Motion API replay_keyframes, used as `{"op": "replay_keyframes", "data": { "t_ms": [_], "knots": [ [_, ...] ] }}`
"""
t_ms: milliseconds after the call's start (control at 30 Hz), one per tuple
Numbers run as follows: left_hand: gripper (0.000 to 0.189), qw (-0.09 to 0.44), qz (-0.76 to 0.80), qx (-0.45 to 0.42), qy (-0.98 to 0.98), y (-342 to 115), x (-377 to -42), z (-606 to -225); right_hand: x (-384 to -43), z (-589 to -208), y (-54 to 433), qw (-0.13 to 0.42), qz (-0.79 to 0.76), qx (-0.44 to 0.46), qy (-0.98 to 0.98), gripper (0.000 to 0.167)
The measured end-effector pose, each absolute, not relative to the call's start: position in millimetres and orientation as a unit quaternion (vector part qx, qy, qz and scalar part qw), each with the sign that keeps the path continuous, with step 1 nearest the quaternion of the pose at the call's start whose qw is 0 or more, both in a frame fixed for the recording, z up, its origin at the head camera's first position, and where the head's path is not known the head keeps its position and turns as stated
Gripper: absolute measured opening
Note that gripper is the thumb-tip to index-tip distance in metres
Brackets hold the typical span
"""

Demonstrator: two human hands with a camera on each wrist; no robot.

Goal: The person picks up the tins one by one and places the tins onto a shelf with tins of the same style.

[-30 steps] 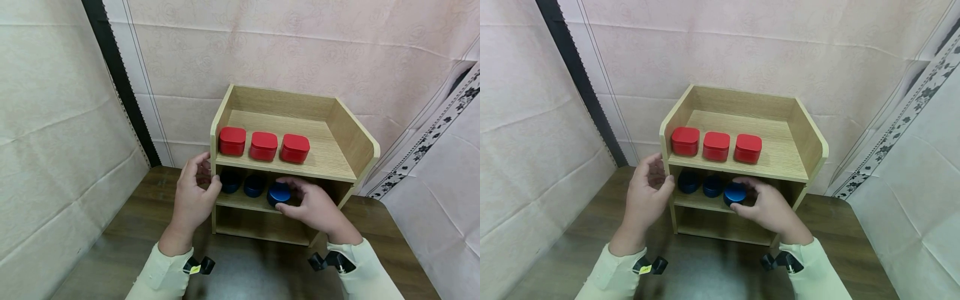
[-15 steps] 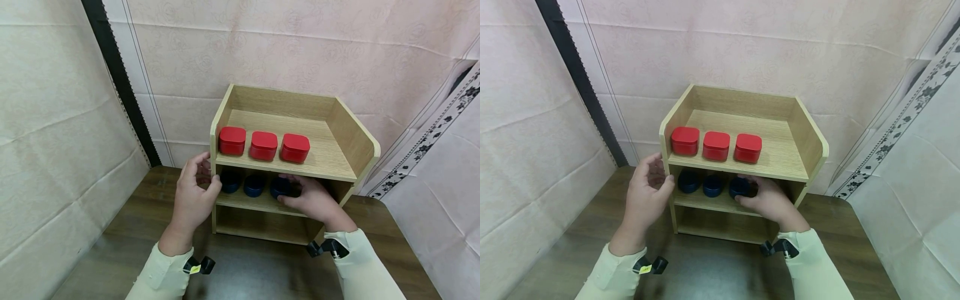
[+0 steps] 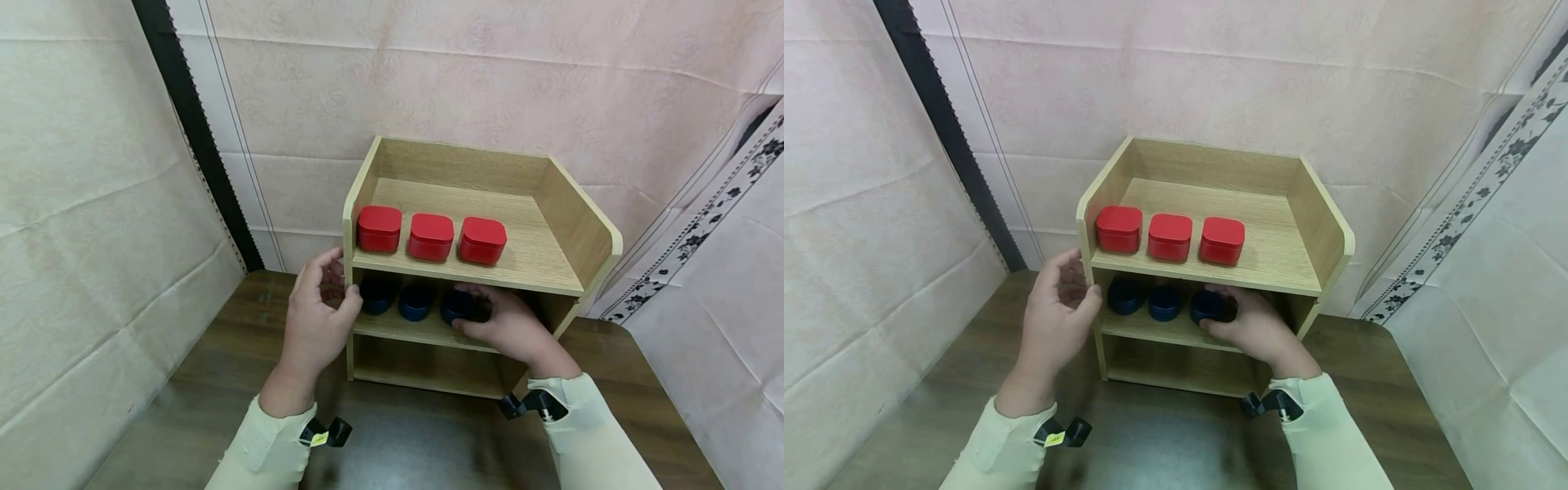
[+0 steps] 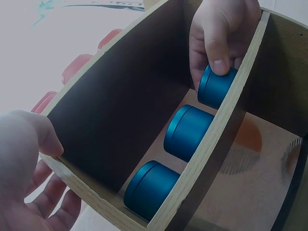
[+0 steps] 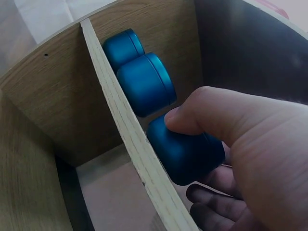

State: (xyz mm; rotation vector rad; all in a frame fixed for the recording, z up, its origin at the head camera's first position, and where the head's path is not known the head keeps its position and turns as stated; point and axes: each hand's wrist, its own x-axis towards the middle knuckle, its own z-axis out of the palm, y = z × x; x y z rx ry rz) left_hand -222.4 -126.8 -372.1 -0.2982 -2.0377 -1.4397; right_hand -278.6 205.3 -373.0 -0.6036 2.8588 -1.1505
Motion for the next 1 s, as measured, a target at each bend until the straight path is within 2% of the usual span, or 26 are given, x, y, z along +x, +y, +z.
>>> {"op": "replay_keyframes", "data": {
  "t_ms": [533, 800, 1000],
  "knots": [
    [0.06, 0.302, -0.547, -0.113, -0.773, -124.8, -222.5, -373.3, -274.8, -374.7, 207.3, -0.003, -0.37, -0.192, 0.909, 0.069],
    [0.06, 0.3, -0.547, -0.111, -0.773, -126.4, -223.4, -374.4, -270.0, -377.8, 203.6, -0.032, -0.344, -0.189, 0.919, 0.073],
    [0.06, 0.306, -0.543, -0.105, -0.775, -129.7, -223.2, -377.6, -257.4, -374.3, 198.5, -0.041, -0.316, -0.163, 0.934, 0.088]
  ]
}}
